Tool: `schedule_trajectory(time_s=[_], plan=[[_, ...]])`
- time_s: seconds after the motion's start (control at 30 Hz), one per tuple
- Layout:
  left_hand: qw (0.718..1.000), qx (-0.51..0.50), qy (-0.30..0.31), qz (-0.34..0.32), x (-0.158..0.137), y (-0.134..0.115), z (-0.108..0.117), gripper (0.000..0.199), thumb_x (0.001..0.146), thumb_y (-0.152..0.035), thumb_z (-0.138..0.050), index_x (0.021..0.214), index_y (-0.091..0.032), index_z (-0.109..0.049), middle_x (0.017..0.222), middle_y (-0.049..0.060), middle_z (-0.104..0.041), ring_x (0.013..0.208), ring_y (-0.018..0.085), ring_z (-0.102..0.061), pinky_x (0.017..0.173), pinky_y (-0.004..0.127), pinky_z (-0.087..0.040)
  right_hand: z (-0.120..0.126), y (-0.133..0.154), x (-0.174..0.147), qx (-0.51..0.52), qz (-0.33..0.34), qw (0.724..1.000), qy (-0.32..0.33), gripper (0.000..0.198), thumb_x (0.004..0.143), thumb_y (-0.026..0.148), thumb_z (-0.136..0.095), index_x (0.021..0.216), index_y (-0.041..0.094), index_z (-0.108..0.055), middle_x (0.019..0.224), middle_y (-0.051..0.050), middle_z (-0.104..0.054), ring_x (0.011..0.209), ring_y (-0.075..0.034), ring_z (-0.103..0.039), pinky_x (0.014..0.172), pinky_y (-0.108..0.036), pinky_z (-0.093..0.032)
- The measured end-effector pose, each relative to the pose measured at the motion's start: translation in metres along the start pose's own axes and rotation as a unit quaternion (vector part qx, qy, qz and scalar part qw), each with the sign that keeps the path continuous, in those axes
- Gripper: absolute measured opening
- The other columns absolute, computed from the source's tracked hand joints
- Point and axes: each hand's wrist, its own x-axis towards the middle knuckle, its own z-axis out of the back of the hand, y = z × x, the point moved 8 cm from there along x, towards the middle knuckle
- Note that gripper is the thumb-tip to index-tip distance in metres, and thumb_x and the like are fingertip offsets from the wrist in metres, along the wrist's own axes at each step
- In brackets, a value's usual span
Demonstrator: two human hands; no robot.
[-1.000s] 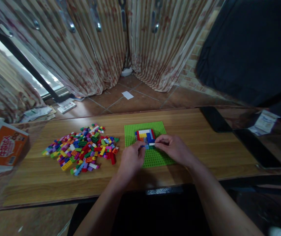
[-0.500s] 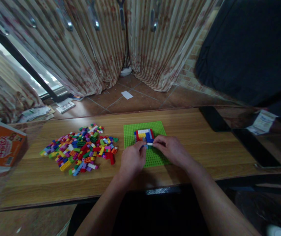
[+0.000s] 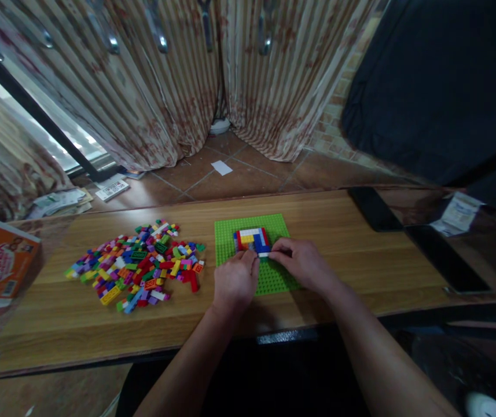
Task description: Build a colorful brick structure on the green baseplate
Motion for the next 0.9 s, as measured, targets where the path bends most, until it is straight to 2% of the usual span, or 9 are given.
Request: schedule_trajectory(time_s=[0.33, 0.47, 0.6, 0.73, 0.9], plan=[[0.996, -0.077, -0.026, 0.036, 0.003, 0.007, 0.003, 0.024, 0.092, -0.031, -0.046, 0.097, -0.023, -0.067, 0.081, 0.005, -0.072, 0.072, 0.018, -0.065, 0.061, 0.024, -0.039, 0.001, -0.010, 0.006, 0.048, -0.059, 0.997, -0.023, 0.011, 0.077, 0.032, -0.068, 0.076, 0.020, -0.069, 0.075, -0.002, -0.071, 0.069, -0.016, -0.061, 0.065, -0.030, -0.042], [0.995, -0.078, -0.043, 0.033, 0.002, 0.007, 0.004, 0.026, 0.092, -0.030, -0.045, 0.105, -0.022, -0.066, 0.091, 0.006, -0.073, 0.076, 0.019, -0.066, 0.065, 0.025, -0.042, 0.002, -0.012, 0.007, 0.056, -0.083, 0.995, -0.030, 0.011, 0.074, 0.030, -0.071, 0.074, 0.020, -0.069, 0.074, -0.002, -0.071, 0.068, -0.017, -0.062, 0.064, -0.030, -0.043], [0.999, -0.026, -0.045, -0.004, -0.003, -0.003, 0.001, 0.036, 0.094, -0.029, -0.040, 0.122, -0.022, -0.061, 0.108, 0.009, -0.069, 0.088, 0.020, -0.067, 0.069, 0.025, -0.047, 0.002, -0.012, 0.008, 0.054, -0.088, 0.994, -0.044, 0.011, 0.074, 0.031, -0.072, 0.071, 0.020, -0.069, 0.073, -0.002, -0.071, 0.066, -0.017, -0.062, 0.062, -0.030, -0.043], [0.998, 0.060, -0.013, -0.014, -0.012, -0.011, -0.010, 0.045, 0.094, -0.024, -0.038, 0.136, -0.019, -0.051, 0.106, 0.012, -0.067, 0.086, 0.022, -0.066, 0.066, 0.026, -0.049, 0.002, -0.011, 0.008, 0.047, -0.092, 0.994, -0.048, 0.011, 0.073, 0.031, -0.072, 0.070, 0.021, -0.069, 0.071, -0.002, -0.071, 0.064, -0.017, -0.061, 0.060, -0.030, -0.042], [0.989, 0.146, 0.014, -0.006, -0.017, -0.020, -0.018, 0.051, 0.091, -0.014, -0.038, 0.141, -0.016, -0.044, 0.102, 0.013, -0.062, 0.087, 0.022, -0.064, 0.063, 0.026, -0.051, 0.000, -0.011, 0.007, 0.033, -0.103, 0.993, -0.049, 0.011, 0.074, 0.031, -0.072, 0.070, 0.021, -0.070, 0.071, -0.003, -0.071, 0.065, -0.017, -0.061, 0.060, -0.030, -0.041]])
